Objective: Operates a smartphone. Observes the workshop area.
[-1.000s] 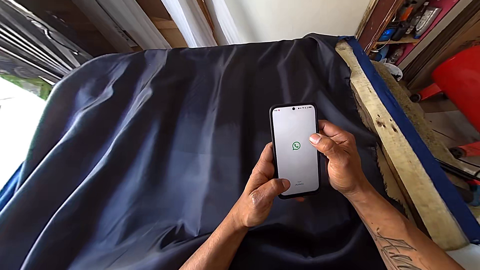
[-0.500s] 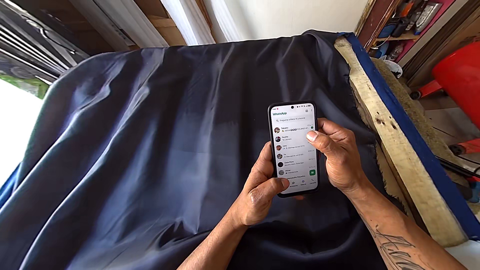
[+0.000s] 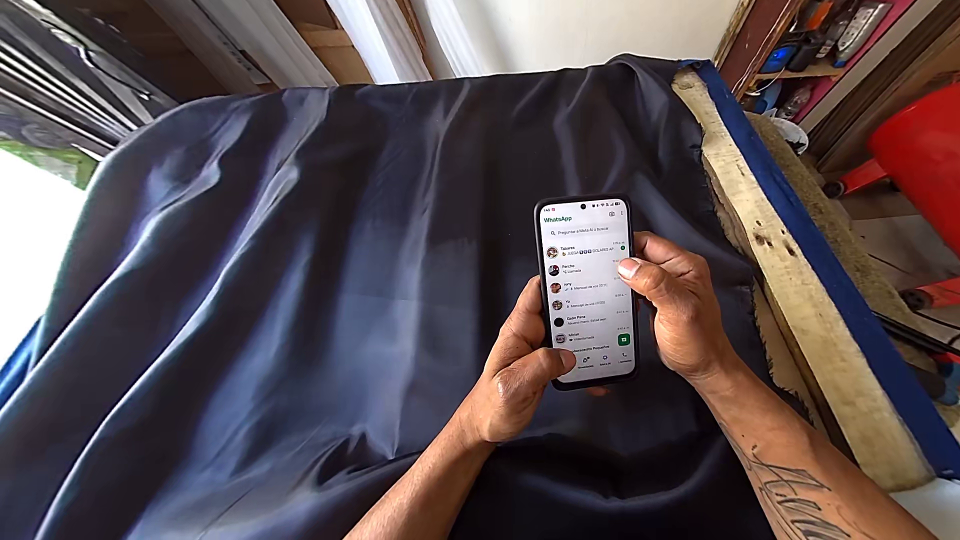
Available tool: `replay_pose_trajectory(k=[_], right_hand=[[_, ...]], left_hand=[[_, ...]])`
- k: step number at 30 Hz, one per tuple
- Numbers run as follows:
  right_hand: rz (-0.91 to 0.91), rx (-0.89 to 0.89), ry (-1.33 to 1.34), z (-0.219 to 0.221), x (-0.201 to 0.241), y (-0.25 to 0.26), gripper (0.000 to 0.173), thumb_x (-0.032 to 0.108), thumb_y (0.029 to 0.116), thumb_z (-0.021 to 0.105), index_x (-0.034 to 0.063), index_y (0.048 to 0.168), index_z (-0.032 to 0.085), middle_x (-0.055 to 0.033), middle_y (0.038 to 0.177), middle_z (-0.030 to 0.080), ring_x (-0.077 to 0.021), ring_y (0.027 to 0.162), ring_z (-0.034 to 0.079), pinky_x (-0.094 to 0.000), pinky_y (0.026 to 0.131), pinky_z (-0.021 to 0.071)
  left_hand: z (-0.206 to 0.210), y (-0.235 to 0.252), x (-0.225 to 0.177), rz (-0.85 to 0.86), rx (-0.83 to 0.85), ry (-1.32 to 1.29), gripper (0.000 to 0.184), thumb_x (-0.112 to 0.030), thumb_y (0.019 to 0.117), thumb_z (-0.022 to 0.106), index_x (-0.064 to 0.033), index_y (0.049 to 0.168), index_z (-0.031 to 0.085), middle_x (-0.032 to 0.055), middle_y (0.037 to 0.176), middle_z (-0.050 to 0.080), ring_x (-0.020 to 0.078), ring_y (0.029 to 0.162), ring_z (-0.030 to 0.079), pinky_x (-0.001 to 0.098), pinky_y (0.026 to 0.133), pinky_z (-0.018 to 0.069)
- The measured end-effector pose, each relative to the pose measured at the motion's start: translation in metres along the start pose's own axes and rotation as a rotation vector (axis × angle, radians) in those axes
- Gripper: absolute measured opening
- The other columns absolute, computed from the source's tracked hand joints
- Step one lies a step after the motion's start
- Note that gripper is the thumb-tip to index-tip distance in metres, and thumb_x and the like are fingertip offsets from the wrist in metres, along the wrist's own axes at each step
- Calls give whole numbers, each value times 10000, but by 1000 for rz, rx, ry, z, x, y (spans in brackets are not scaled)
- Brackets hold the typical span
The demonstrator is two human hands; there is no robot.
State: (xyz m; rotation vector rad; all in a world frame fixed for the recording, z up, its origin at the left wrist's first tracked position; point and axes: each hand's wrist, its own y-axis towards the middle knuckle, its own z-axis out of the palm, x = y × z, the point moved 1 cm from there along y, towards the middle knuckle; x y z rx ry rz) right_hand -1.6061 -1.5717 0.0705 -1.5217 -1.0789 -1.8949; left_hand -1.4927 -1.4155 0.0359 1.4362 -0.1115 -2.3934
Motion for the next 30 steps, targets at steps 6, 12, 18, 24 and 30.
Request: replay_pose_trajectory(k=[6, 12, 18, 24, 30], right_hand=[[39, 53, 17, 3, 0, -1, 304, 139, 995, 464, 44, 1218, 647, -80, 916, 710, -137, 742, 706, -283, 612, 607], [63, 78, 24, 4, 0, -2, 291, 143, 977, 505, 41, 1210, 647, -87, 919, 710, -149, 743, 708, -289, 613, 611], [70, 96, 20, 6, -1, -4, 283, 135, 959, 519, 41, 1189, 654, -88, 913, 712, -147, 741, 708, -284, 598, 604], [87, 111, 4, 11, -2, -6, 323, 128, 944, 537, 45, 1241, 631, -87, 947, 719, -154, 759, 716, -292, 593, 610], [96, 145, 5, 12, -2, -8, 375, 134, 936, 558, 54, 1301, 592, -93, 977, 717, -164, 776, 724, -300, 590, 619]], left_hand=[[0, 1, -2, 17, -19, -8, 556, 35, 913, 398, -124, 1445, 387, 187, 1254, 628, 311, 1055, 707, 491, 701, 647], [0, 1, -4, 22, -22, 4, 564, 39, 914, 385, -124, 1454, 378, 182, 1258, 623, 302, 1048, 708, 477, 694, 649], [0, 1, -7, 34, -40, 4, 577, 46, 896, 374, -114, 1450, 371, 188, 1246, 626, 306, 1034, 711, 480, 674, 647], [-1, 1, -9, 49, -28, -37, 598, 23, 868, 371, -111, 1450, 362, 184, 1266, 609, 308, 1060, 695, 486, 683, 641], [-3, 1, -10, 62, -26, -30, 584, 6, 883, 343, -114, 1455, 358, 173, 1268, 598, 296, 1055, 691, 479, 684, 639]])
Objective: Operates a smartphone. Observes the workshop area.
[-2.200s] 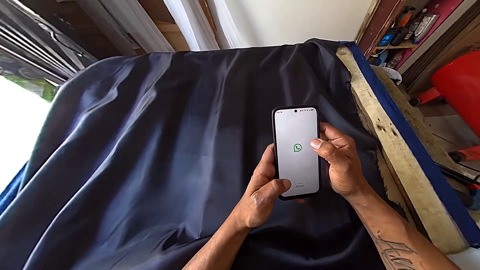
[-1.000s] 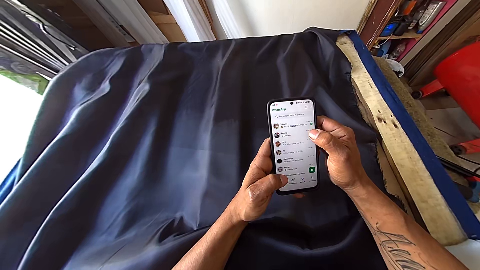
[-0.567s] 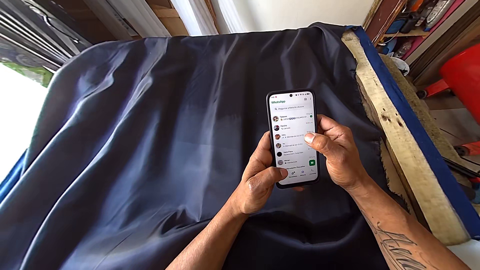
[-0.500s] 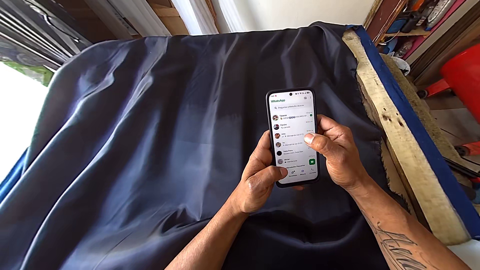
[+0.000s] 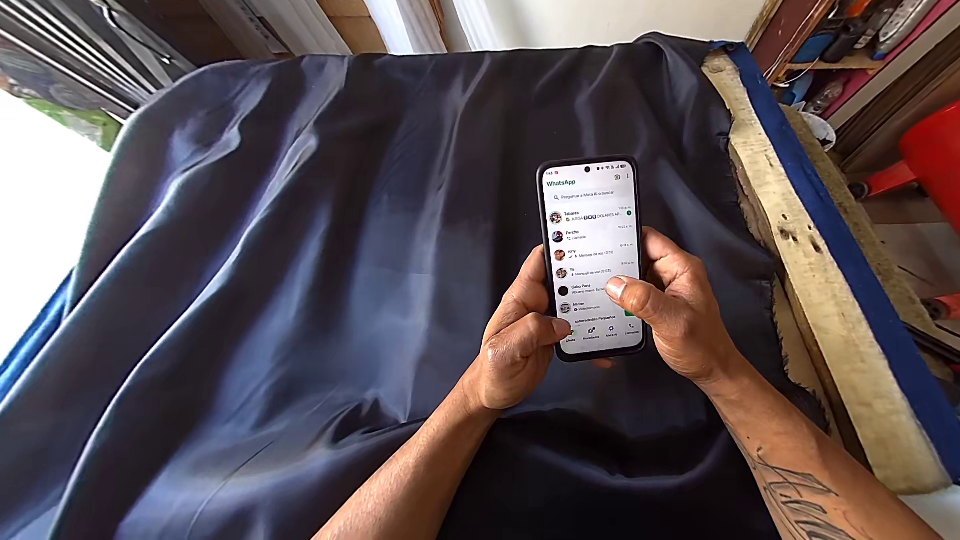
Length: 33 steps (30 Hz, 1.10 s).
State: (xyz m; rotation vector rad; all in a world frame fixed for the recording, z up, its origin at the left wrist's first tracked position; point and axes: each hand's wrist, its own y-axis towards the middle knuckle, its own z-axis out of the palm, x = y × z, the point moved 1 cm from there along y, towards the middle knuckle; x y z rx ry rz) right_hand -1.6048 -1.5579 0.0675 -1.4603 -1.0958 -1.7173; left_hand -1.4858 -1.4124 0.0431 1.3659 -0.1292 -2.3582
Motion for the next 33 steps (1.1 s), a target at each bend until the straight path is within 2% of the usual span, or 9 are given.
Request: replay_pose_trajectory(k=[8, 12, 15, 25, 30, 33], right_hand=[[24, 7, -4, 1, 1, 0, 432, 88, 890, 604, 62, 1320, 574, -100, 1011, 721, -184, 789, 728, -305, 581, 618], [-6, -23, -36, 2, 0, 1, 279, 110, 1005, 521, 50, 1264, 603, -87, 961, 718, -159, 765, 724, -293, 602, 623], [-12, -49, -40, 2, 0, 0, 256, 165, 1060, 481, 59, 1244, 623, -78, 948, 718, -151, 763, 725, -293, 618, 628], [-39, -71, -47, 2, -1, -1, 268, 221, 1096, 437, 58, 1178, 634, -64, 899, 711, -132, 725, 716, -275, 597, 620], [-20, -111, -47, 4, -2, 3, 284, 190, 1103, 412, 49, 1165, 651, -60, 946, 724, -116, 820, 729, -276, 700, 630], [-27, -113, -70, 3, -2, 0, 309, 241, 1111, 403, 67, 1140, 656, -46, 899, 712, -108, 758, 714, -260, 635, 614]], left_hand=[[-1, 0, -1, -9, -7, -19, 557, -41, 914, 321, -131, 1463, 348, 169, 1272, 600, 294, 1050, 695, 473, 684, 638], [0, 0, -1, -12, -3, -21, 568, -29, 904, 323, -126, 1462, 349, 172, 1267, 597, 295, 1054, 693, 471, 683, 638], [0, -1, 0, -15, 1, -13, 567, -33, 911, 325, -134, 1468, 347, 172, 1276, 598, 294, 1059, 694, 468, 684, 640], [0, -1, 0, -12, -11, 21, 562, 2, 908, 306, -129, 1452, 365, 164, 1254, 616, 281, 1032, 708, 449, 652, 643], [2, 0, 1, -18, -55, 56, 511, -23, 961, 254, -128, 1446, 376, 162, 1232, 630, 269, 994, 722, 432, 620, 643], [5, 0, 1, -9, -99, 105, 520, 21, 955, 234, -111, 1427, 408, 158, 1198, 646, 248, 953, 731, 406, 596, 641]])
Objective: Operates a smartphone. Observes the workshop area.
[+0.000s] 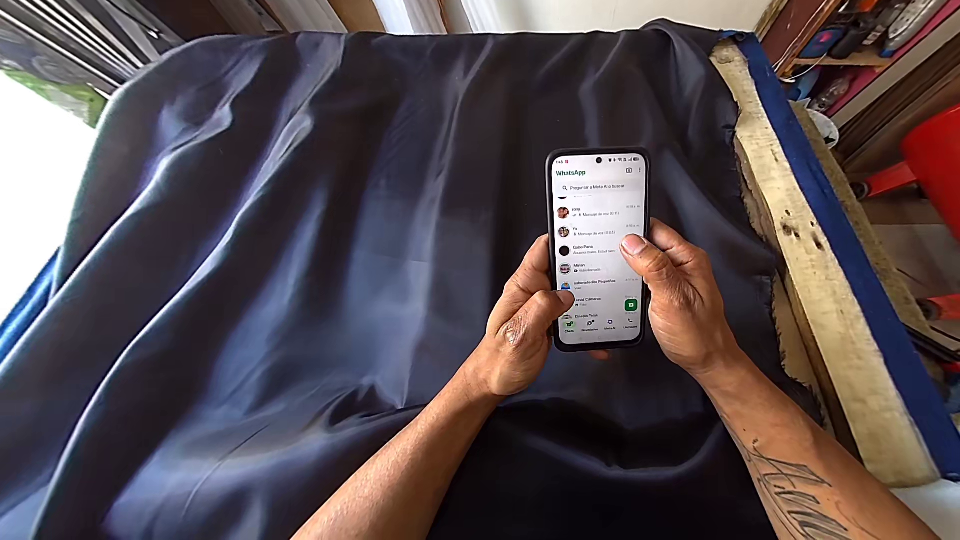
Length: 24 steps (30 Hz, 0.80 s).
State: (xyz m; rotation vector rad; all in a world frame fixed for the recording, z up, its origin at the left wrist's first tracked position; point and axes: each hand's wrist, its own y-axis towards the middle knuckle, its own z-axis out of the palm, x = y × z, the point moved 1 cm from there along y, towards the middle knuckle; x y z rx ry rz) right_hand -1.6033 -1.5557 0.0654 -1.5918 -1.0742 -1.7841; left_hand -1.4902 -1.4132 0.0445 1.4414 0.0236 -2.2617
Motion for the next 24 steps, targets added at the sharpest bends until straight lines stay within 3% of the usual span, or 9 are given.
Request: replay_pose_trajectory(k=[4, 9, 16, 21, 24], right_hand=[[-1, 66, 36, -1, 2, -2, 297, 228, 1097, 414, 60, 1205, 634, -58, 942, 709, -127, 779, 717, -278, 644, 623], [51, 142, 76, 1, 1, -1, 361, 118, 961, 578, 68, 1318, 565, -97, 1012, 717, -178, 808, 728, -304, 612, 625], [76, 110, 48, 3, 1, -2, 395, 85, 952, 654, 81, 1333, 553, -100, 1017, 722, -199, 798, 737, -321, 608, 638], [25, 120, 66, -3, 1, 2, 320, 165, 1017, 491, 62, 1304, 589, -80, 981, 716, -144, 795, 720, -289, 648, 623], [-23, 60, 94, -9, 1, 9, 358, 143, 1025, 398, 36, 1288, 616, -73, 1007, 719, -107, 814, 702, -250, 669, 592]], left_hand=[[4, 0, 0, 7, -105, 46, 436, -18, 1020, 224, -102, 1374, 465, 150, 1143, 675, 229, 879, 747, 386, 546, 635], [4, 1, 0, 20, -139, 81, 397, -106, 1075, 225, -109, 1389, 469, 141, 1140, 665, 216, 878, 739, 375, 559, 637], [3, -1, 1, -2, -106, 43, 387, -219, 1091, 218, -135, 1382, 459, 125, 1136, 661, 207, 889, 734, 375, 585, 638], [1, -2, 1, -20, -87, 7, 429, -261, 1091, 195, -151, 1420, 448, 150, 1180, 666, 256, 919, 744, 416, 546, 636], [1, -1, 1, -29, -59, -18, 430, -270, 1094, 208, -145, 1421, 456, 154, 1193, 664, 269, 941, 743, 429, 549, 640]])
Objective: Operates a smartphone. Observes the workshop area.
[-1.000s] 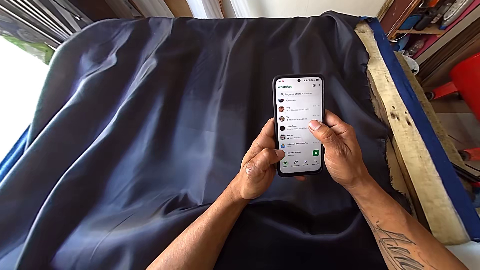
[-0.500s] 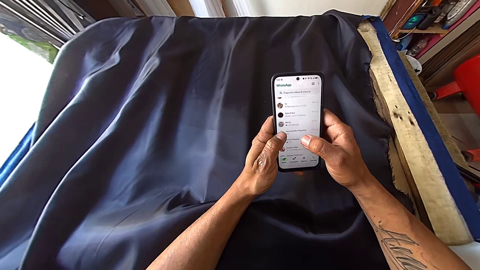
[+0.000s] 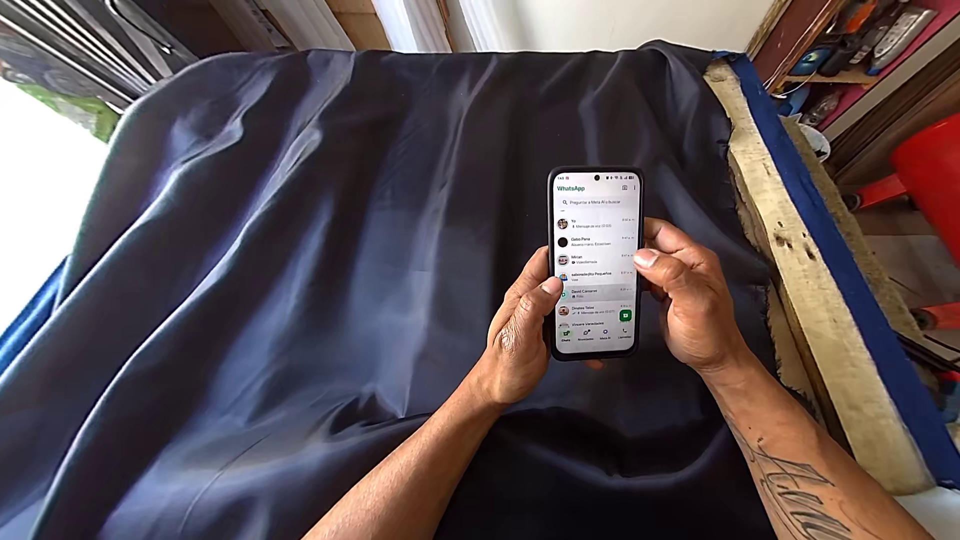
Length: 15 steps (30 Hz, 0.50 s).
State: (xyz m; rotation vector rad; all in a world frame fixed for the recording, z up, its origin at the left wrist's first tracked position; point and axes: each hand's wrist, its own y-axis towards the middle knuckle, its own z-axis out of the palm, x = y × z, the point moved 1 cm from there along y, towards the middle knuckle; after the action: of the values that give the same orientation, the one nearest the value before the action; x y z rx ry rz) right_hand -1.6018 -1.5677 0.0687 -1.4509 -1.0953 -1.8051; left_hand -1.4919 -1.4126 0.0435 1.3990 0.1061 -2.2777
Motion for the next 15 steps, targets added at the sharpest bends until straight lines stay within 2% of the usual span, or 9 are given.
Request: replay_pose_trajectory(k=[4, 9, 15], right_hand=[[-50, -79, 12, -7, 1, 3, 376, 155, 1048, 382, 27, 1278, 651, -75, 1029, 724, -101, 794, 686, -239, 660, 576], [-72, -154, 1, -9, 1, 3, 320, 133, 1047, 434, 24, 1180, 704, -58, 902, 709, -67, 662, 604, -194, 569, 503], [-76, -176, 15, -9, 2, 3, 310, 150, 1059, 445, 34, 1153, 716, -45, 877, 700, -48, 607, 559, -170, 522, 464]], left_hand=[[0, 0, 4, 1, 58, -8, 412, -246, 1093, 226, -127, 1404, 470, 163, 1188, 659, 274, 955, 736, 434, 590, 648], [1, 1, 8, -12, 78, 5, 397, -204, 1081, 264, -133, 1401, 488, 152, 1194, 667, 264, 980, 735, 440, 621, 652], [-1, 0, 8, -27, 83, 4, 392, -188, 1069, 290, -145, 1409, 479, 151, 1199, 658, 259, 989, 732, 435, 617, 651]])
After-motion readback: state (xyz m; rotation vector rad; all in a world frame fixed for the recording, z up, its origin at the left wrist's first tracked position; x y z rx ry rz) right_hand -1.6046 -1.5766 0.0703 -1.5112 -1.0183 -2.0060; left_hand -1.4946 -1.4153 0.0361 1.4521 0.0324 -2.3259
